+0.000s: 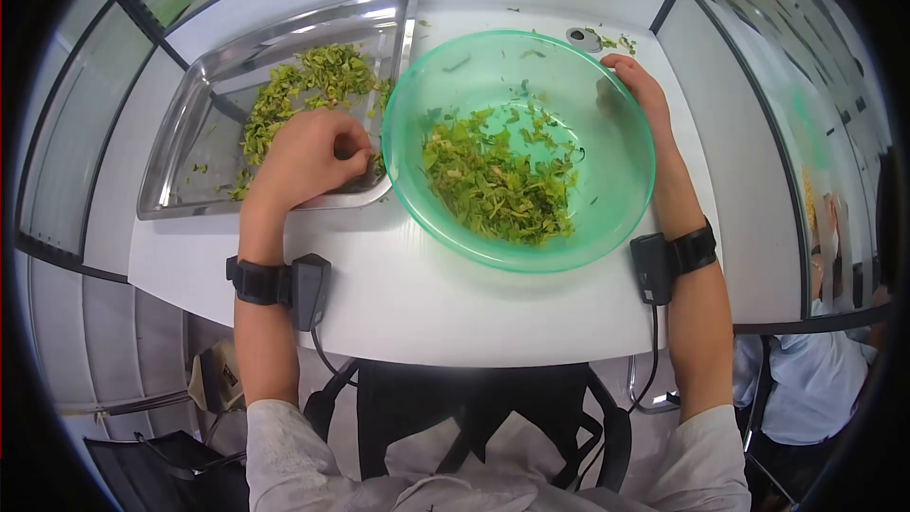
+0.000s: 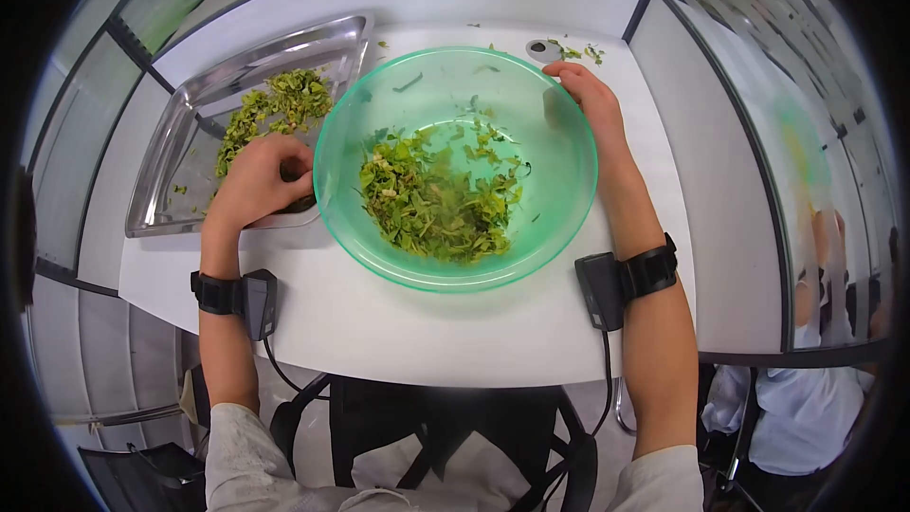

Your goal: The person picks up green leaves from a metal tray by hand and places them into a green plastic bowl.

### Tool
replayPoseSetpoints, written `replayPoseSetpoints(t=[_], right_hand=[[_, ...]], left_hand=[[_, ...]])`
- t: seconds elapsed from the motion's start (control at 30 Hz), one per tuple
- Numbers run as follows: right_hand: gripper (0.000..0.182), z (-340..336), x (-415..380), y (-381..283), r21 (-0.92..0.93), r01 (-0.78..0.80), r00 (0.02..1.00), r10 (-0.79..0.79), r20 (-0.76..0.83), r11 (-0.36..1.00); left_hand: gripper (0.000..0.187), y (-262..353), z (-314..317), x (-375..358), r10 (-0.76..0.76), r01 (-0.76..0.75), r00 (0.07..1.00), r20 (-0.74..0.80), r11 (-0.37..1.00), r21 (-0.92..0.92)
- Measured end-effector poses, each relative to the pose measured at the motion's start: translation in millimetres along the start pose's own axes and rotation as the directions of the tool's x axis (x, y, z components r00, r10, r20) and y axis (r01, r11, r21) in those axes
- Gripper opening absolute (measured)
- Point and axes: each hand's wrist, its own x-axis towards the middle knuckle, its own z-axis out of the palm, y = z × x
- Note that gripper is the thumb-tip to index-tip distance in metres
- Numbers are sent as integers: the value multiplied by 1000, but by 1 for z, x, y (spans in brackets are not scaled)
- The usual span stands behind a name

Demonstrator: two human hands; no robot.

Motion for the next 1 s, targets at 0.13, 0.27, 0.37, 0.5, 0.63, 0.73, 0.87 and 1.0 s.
replayPoseSetpoints(t=[0.13, 0.27, 0.37, 0.5, 0.63, 0.73, 0.87, 1.0], right_hand=[[28, -1, -1, -1, -18, 15, 999, -14, 33, 1000], [27, -2, -3, -1, -19, 7, 999, -6, 52, 1000], [26, -1, -1, -1, 9, 3, 999, -3, 43, 1000], [26, -1, 0, -1, 14, 4, 1000, -4, 31, 1000], [26, 0, -3, -2, 17, 4, 999, -4, 44, 1000], [26, 1, -5, -3, 20, 0, 999, -1, 41, 1000], [26, 2, -1, -1, 15, 7, 1000, -7, 16, 1000], [26, -1, -1, 1, 2, 7, 999, -7, 36, 1000]], left_hand=[[8, -1, 4, 3, 64, -74, 985, -161, 996, -57], [13, 4, 4, -2, 34, -35, 999, -9, 989, -145], [11, 5, -1, 0, -51, 55, 998, 40, 992, -116], [13, 4, 1, 7, 68, -106, 940, -335, 990, -96], [11, 24, 0, 1, 75, -283, 749, -658, 934, -216], [18, 38, -5, 1, 471, -578, 740, -480, 810, -96], [20, 28, -1, 0, 460, -530, 820, -340, 836, -146], [18, 5, -10, 0, 53, -256, 820, -570, 925, -282]])
